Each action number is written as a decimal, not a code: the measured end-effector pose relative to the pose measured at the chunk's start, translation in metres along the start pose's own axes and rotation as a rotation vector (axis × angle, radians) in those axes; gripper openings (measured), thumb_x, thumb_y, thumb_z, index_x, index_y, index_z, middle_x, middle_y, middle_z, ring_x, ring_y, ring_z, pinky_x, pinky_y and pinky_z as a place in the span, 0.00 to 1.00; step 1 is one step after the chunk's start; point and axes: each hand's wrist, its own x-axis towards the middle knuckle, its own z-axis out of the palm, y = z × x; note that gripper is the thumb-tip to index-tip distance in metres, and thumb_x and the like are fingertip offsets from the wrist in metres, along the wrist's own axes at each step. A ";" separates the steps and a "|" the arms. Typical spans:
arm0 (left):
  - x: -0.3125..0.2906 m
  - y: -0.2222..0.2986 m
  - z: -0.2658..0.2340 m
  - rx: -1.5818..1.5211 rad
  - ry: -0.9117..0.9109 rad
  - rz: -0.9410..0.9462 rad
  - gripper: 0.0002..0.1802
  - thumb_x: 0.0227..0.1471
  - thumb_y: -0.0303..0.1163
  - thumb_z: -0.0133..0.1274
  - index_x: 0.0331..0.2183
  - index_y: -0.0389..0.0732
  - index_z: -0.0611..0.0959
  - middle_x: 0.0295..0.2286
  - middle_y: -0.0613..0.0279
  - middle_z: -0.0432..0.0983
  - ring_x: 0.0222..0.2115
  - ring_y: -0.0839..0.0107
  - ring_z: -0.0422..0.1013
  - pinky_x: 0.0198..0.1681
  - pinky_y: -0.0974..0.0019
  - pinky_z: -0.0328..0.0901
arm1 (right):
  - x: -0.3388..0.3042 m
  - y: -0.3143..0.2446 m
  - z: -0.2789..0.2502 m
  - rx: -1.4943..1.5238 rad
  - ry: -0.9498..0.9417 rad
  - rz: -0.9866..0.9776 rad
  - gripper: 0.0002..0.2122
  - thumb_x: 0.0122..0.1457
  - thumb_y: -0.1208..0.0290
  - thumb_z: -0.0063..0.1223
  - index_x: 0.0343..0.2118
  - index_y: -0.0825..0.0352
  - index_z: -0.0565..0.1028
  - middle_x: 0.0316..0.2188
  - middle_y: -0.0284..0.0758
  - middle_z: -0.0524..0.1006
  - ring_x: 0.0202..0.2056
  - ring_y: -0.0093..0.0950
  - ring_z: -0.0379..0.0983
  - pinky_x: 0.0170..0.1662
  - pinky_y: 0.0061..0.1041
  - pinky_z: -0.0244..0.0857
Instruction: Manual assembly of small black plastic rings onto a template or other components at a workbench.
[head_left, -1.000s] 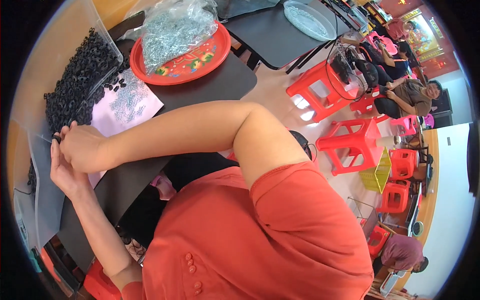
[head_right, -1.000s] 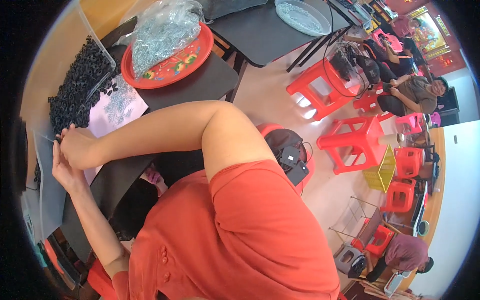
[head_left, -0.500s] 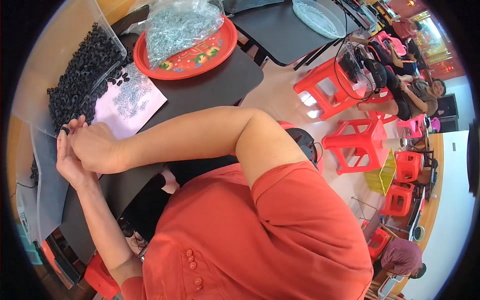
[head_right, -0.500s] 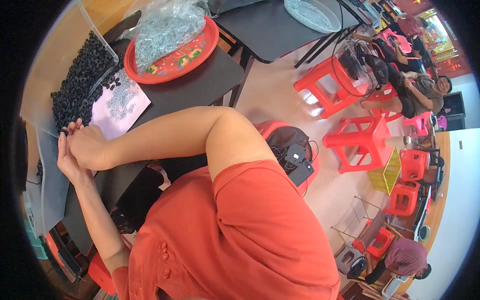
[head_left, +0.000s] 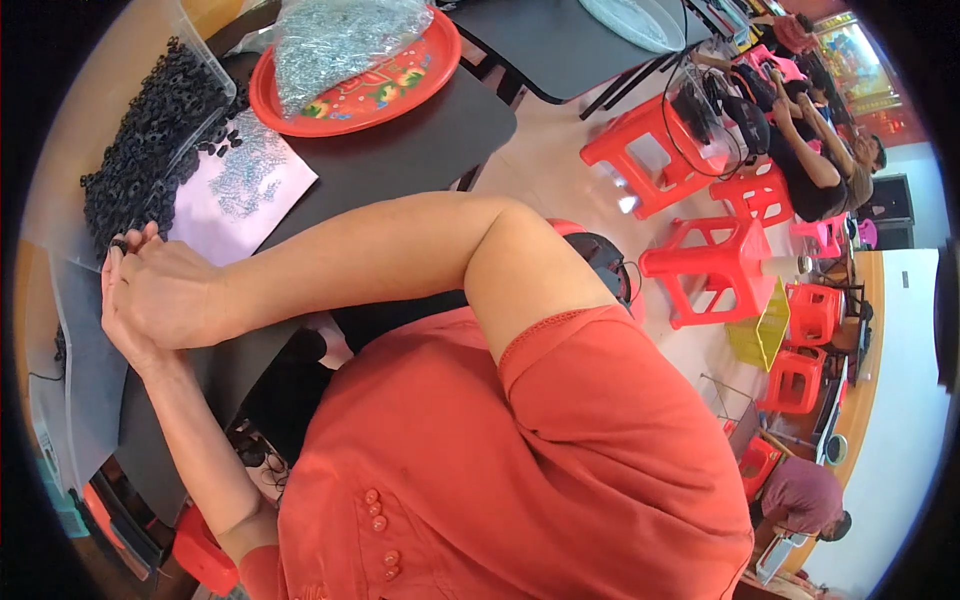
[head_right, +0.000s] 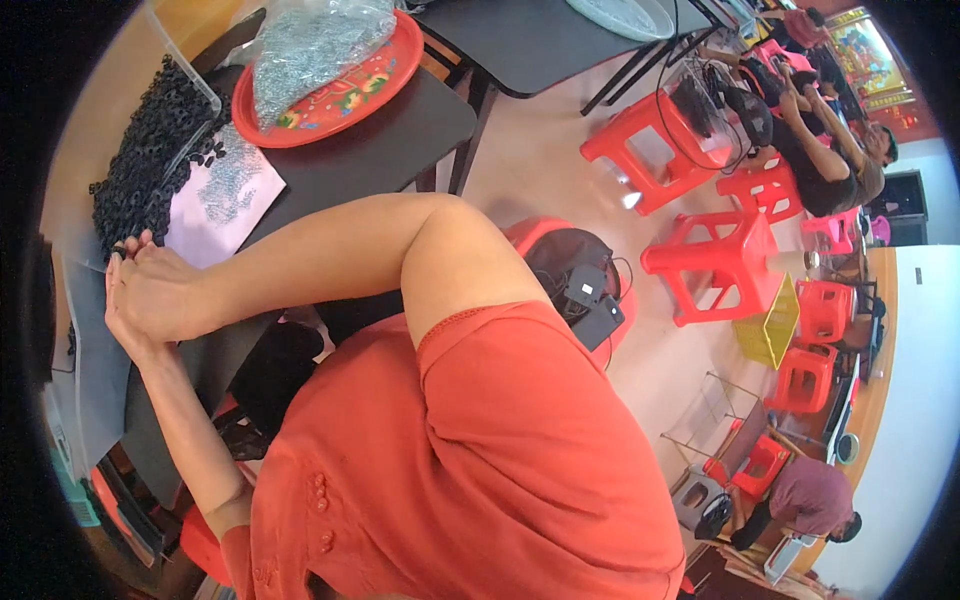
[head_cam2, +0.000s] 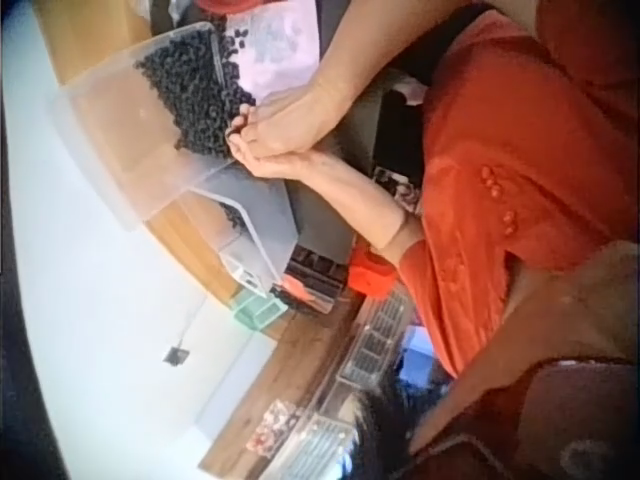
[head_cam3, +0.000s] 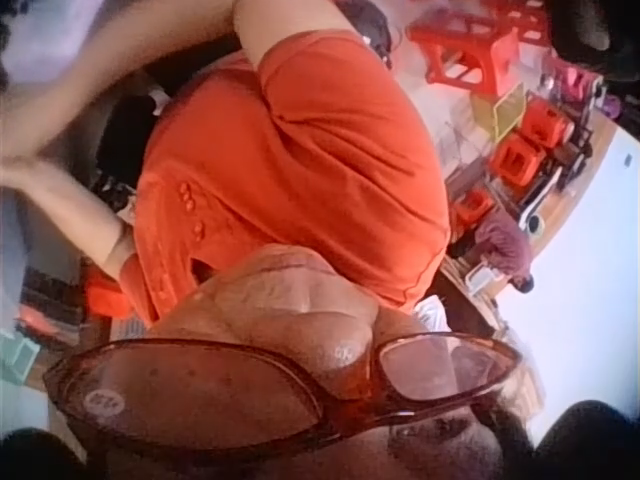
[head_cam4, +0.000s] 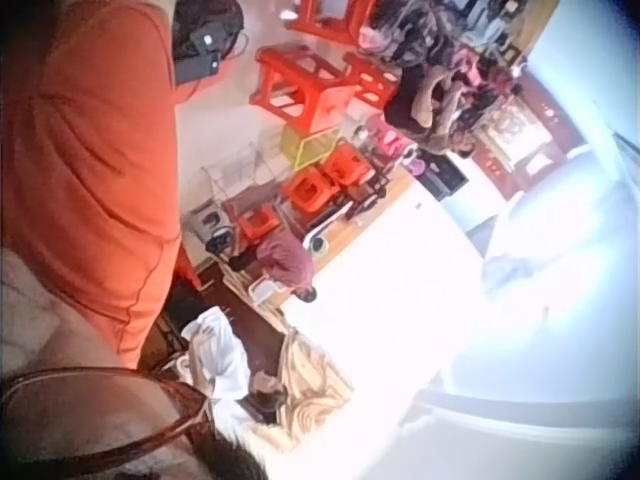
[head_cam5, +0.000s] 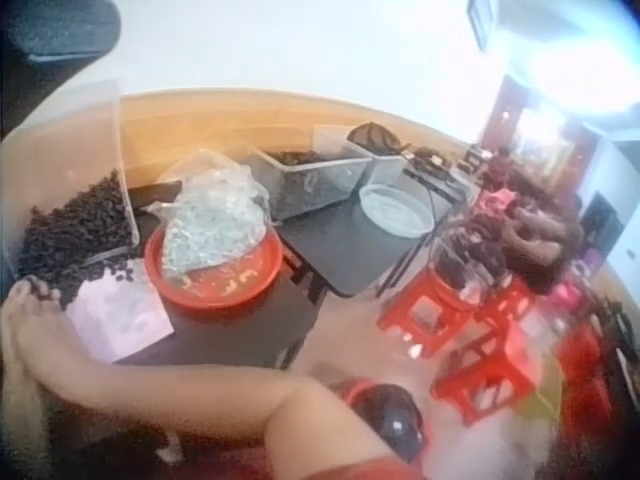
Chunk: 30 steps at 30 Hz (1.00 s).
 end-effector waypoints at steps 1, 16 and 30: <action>0.001 0.000 -0.001 0.003 -0.009 -0.005 0.14 0.59 0.32 0.43 0.42 0.31 0.73 0.39 0.51 0.74 0.46 0.57 0.69 0.52 0.58 0.62 | -0.001 0.001 -0.002 -0.005 0.008 0.005 0.14 0.42 0.71 0.51 0.28 0.77 0.77 0.34 0.55 0.75 0.35 0.45 0.74 0.38 0.39 0.68; 0.003 -0.005 0.024 0.536 0.209 0.262 0.11 0.49 0.25 0.53 0.36 0.31 0.80 0.29 0.59 0.77 0.28 0.75 0.72 0.31 0.73 0.67 | 0.020 0.038 -0.044 0.227 0.080 -0.015 0.09 0.45 0.68 0.51 0.25 0.65 0.80 0.28 0.40 0.78 0.32 0.39 0.75 0.35 0.36 0.68; 0.002 -0.006 0.015 0.414 0.092 0.076 0.08 0.49 0.25 0.56 0.31 0.30 0.79 0.23 0.59 0.75 0.22 0.74 0.71 0.21 0.72 0.67 | 0.035 0.064 -0.067 0.644 -0.154 0.436 0.08 0.53 0.75 0.51 0.33 0.71 0.78 0.22 0.29 0.74 0.24 0.16 0.69 0.25 0.15 0.64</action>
